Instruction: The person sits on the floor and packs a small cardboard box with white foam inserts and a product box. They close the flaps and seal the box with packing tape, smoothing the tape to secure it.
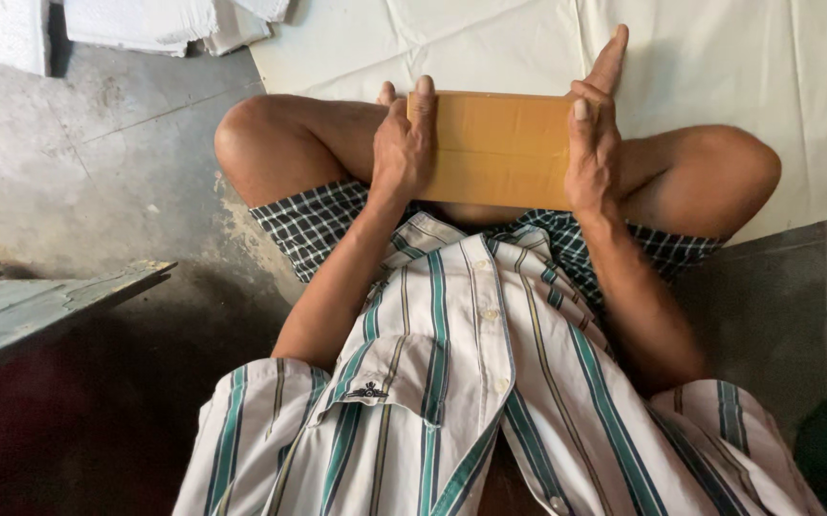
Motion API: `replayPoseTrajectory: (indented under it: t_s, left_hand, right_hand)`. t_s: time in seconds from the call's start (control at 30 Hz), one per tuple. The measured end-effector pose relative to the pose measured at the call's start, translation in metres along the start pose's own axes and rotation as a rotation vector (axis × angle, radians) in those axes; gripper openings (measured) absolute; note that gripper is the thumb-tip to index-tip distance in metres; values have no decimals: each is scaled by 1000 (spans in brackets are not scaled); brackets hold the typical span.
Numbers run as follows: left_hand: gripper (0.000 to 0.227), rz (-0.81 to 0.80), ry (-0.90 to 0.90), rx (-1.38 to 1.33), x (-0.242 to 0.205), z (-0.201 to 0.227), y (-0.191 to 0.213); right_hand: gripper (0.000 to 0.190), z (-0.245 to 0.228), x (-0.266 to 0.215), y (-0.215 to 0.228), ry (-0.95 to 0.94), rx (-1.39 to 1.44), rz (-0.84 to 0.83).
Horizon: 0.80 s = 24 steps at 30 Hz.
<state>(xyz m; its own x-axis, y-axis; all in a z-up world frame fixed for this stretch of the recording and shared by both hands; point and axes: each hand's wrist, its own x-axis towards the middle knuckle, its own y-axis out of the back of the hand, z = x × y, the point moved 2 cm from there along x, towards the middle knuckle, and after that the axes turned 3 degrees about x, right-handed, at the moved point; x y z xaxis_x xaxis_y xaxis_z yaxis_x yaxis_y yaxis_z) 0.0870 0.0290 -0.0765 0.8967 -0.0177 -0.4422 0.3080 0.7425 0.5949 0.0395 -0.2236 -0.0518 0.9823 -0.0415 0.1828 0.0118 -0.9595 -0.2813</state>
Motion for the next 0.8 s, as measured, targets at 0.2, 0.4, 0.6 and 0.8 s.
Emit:
replayPoseTrajectory:
  t_s: [0.2,0.4,0.6,0.8]
  left_hand:
    - [63,53,-117,28,-14,20,5]
    - [46,130,-290,199,-38,21,-1]
    - [57,102,-176,-74,-39,21,3]
    - [58,85,16,-191,-50,29,6]
  right_hand:
    - [44,10,-26,19,-363,-672,148]
    - [78,-1,-16,-18,-46,-1704,136]
    - [65,8,7,-106,-8,-1584,-382]
    - [56,0,22,-32,-380,-1424,-254]
